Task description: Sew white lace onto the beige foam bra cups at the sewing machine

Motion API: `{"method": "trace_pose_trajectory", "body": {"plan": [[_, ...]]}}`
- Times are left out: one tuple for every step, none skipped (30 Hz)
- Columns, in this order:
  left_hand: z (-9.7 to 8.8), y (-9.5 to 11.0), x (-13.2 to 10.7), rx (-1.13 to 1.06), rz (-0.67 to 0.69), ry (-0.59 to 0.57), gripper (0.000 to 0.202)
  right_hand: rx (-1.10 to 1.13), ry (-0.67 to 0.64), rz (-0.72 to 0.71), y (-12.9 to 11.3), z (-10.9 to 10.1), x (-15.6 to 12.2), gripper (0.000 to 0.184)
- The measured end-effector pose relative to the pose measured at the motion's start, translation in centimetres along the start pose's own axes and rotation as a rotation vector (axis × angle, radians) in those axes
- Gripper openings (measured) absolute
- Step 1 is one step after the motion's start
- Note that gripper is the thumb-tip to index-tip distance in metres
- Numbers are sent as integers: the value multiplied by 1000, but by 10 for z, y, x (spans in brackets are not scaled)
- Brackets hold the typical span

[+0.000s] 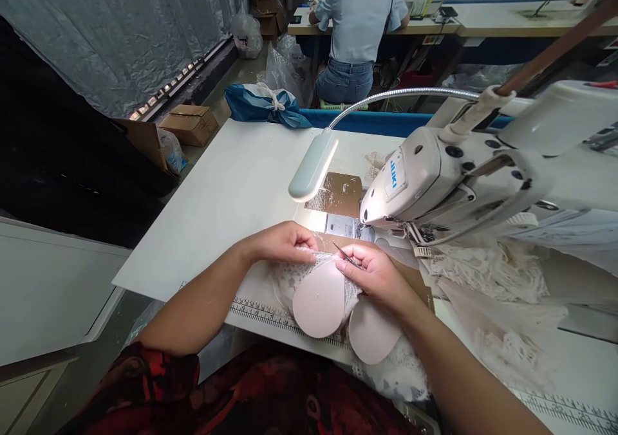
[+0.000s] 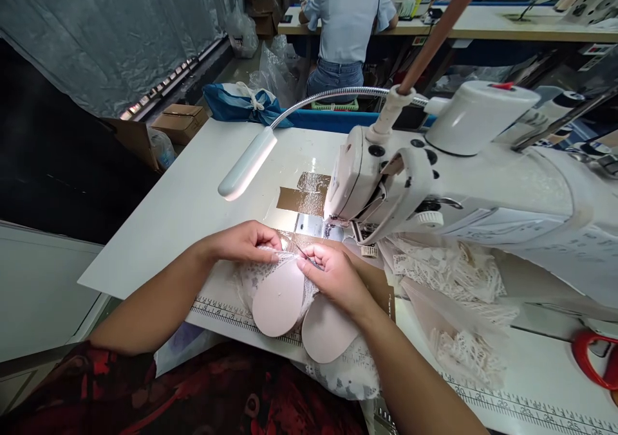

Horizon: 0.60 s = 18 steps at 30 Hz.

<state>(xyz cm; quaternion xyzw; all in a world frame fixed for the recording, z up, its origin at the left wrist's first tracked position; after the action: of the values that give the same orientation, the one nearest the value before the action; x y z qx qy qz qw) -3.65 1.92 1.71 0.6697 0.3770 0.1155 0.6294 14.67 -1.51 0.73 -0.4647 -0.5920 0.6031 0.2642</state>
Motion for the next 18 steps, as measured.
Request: {"method": "trace_pose_trajectory", "body": {"plan": [[-5, -1, -2, -10, 0, 36, 19, 16, 3, 9, -1, 0, -1, 22], [-9, -2, -3, -31, 5, 72, 19, 39, 5, 18, -1, 1, -1, 22], [-12, -3, -4, -51, 16, 105, 19, 67, 6, 26, -1, 1, -2, 22], [-14, -3, -4, -63, 35, 134, 20, 96, 3, 36, 0, 2, -2, 23], [-15, -2, -4, -66, 56, 153, 24, 125, -1, 45, 0, 3, -3, 23], [-14, -1, -4, -55, 76, 162, 30, 151, -4, 53, 0, 4, -3, 23], [-11, 0, -3, -27, 89, 168, 38, 175, -5, 58, 1, 4, -3, 24], [-8, 1, -1, 15, 98, 173, 44, 196, -8, 61, 1, 4, -3, 23], [-5, 2, 0, 61, 100, 177, 48, 213, -11, 63, 1, 5, -3, 23], [-1, 3, 2, 97, 98, 179, 47, 224, -15, 64, 2, 5, -3, 23], [4, 3, 4, 118, 90, 176, 43, 228, -19, 64, 2, 4, -3, 23], [8, 3, 6, 117, 81, 164, 36, 221, -24, 59, 3, 4, -3, 24], [12, 3, 8, 93, 73, 145, 29, 202, -28, 48, 4, 3, -3, 24], [15, 2, 10, 53, 65, 125, 25, 173, -34, 32, 4, 3, -2, 24], [17, 2, 11, 4, 57, 106, 25, 139, -41, 11, 5, 2, -2, 25], [19, 1, 12, -48, 46, 90, 25, 108, -45, -9, 6, 1, -1, 25], [21, 0, 13, -99, 33, 75, 26, 87, -43, -28, 7, -1, -1, 25], [22, 0, 13, -145, 20, 61, 26, 77, -38, -42, 7, -2, 0, 26]]}}
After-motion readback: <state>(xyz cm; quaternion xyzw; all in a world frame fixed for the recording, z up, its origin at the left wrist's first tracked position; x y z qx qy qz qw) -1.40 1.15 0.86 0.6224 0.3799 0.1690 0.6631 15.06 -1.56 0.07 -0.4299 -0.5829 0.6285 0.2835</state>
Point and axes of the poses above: each hand's wrist, its own x-axis towards the middle knuckle, its own z-axis out of the palm, y = z × x, the point moved 4 cm from there along x, towards the middle knuckle, and after that the axes turned 2 degrees about -z, right-handed, at the moved point
